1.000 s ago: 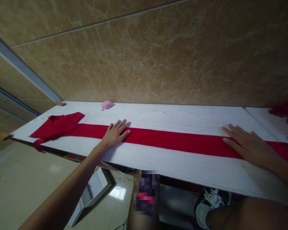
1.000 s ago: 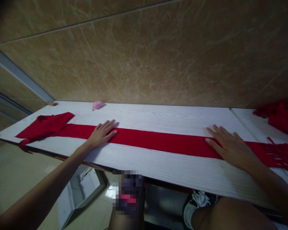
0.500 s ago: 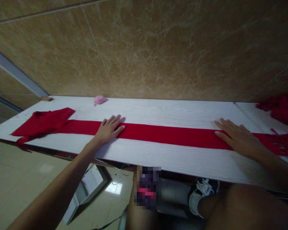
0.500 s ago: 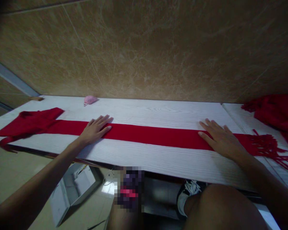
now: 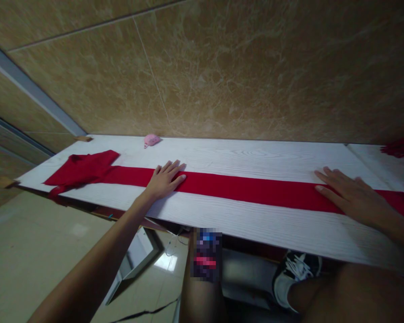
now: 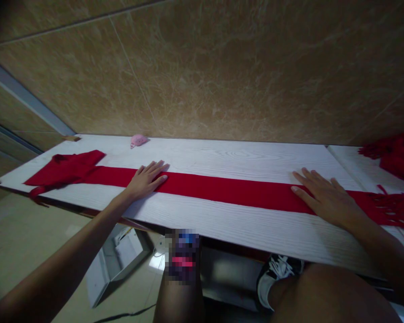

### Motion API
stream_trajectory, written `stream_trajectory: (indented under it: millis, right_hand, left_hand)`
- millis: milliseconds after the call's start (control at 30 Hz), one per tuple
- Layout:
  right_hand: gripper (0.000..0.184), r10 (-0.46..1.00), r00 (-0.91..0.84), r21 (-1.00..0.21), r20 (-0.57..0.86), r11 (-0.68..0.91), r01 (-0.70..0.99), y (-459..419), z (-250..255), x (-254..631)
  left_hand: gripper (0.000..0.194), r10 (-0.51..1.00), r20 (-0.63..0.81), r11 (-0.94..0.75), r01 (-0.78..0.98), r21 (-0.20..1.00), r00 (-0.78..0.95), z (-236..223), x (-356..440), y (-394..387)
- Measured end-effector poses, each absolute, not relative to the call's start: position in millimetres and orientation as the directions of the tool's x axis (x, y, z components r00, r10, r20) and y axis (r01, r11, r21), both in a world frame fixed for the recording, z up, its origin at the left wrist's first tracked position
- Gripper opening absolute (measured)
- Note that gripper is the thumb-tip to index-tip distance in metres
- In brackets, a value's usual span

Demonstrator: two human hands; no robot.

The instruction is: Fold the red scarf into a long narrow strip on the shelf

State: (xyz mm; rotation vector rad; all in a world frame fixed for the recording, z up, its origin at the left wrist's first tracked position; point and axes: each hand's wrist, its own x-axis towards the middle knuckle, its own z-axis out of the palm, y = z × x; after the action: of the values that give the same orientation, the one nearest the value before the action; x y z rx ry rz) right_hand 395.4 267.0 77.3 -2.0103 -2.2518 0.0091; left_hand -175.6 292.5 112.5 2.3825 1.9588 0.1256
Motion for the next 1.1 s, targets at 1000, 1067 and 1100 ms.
stream_trajectory:
  millis: [1000,1067,1100]
  right_hand:
    - [0.075,0.986,-0.117,-0.099,0.120,0.129,0.987,266.3,78.4,393.1]
    - [0.074,0.987,-0.117,-0.104,0.108,0.128,0.986,264.9,81.5,390.7]
    - [0.073,0.988,-0.119,-0.102,0.100,0.130,0.986,264.8,82.3,390.2]
  left_hand:
    - [0.063,0.980,0.026,-0.198,0.977,0.075,0.196,110.8,-176.1,292.9]
    - [0.064,0.981,0.029,-0.195,0.978,0.072,0.194,110.1,-176.7,293.3]
    - [0.064,0.981,0.028,-0.196,0.978,0.070,0.194,110.0,-176.9,293.5]
